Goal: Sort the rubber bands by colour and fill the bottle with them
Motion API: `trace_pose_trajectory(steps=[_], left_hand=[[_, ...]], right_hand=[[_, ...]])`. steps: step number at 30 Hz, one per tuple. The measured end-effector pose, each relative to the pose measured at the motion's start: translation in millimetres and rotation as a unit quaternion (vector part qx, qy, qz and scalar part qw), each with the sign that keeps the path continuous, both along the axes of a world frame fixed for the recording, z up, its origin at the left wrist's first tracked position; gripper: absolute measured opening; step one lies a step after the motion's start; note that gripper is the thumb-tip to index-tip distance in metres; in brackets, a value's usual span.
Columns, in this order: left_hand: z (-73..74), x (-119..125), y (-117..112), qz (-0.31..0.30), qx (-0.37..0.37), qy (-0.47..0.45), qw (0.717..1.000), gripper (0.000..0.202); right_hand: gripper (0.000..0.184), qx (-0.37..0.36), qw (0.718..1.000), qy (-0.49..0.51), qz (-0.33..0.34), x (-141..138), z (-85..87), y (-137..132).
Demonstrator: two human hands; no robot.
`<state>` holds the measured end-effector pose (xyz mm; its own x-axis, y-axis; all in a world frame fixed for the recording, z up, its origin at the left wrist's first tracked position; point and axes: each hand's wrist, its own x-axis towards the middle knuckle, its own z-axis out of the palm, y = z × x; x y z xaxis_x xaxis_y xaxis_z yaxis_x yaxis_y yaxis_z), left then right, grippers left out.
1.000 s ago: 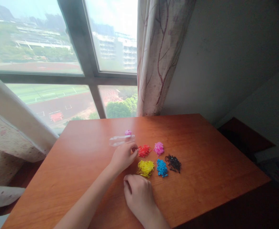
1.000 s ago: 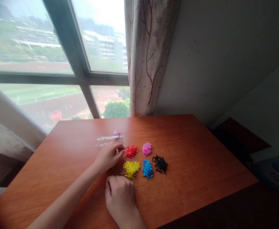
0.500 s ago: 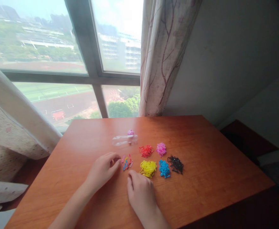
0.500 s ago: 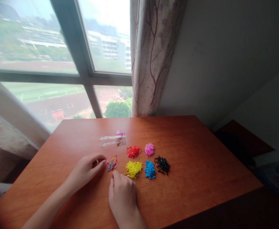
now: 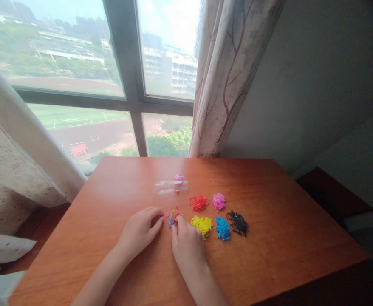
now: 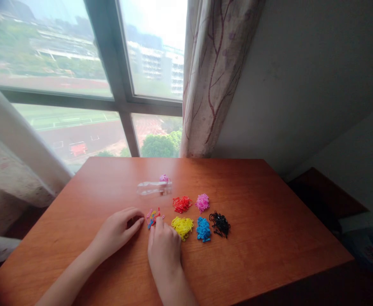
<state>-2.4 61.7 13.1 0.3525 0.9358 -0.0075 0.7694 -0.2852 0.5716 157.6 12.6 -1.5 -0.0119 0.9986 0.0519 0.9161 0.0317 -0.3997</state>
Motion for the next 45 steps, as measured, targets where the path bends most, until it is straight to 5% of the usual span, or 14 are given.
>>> trace_pose_trajectory(steps=[9,19,24,34,45], left_hand=[[0.8,0,0,-0.005,-0.004,0.006,1.000,0.021],[-1.2,-2,1,-0.009,-0.011,0.003,1.000,0.020],[-0.8,-4,1,-0.017,-0.017,0.007,1.000,0.021],[-1.0,-1,2,-0.011,-0.017,0.017,1.000,0.022],[1.6,-2,3,-0.007,-0.018,0.032,0.999,0.026]], right_hand=[[0.014,0.042,0.999,-0.010,-0.011,0,-4.9,-3],[0.018,0.133,0.980,0.146,-0.014,28,2.7,-21],[0.026,0.176,0.972,0.149,-0.047,68,5.5,-28],[0.044,0.190,0.958,0.031,-0.211,201,-12.8,-44],[0.040,0.187,0.967,0.073,-0.159,199,-24.3,-29]])
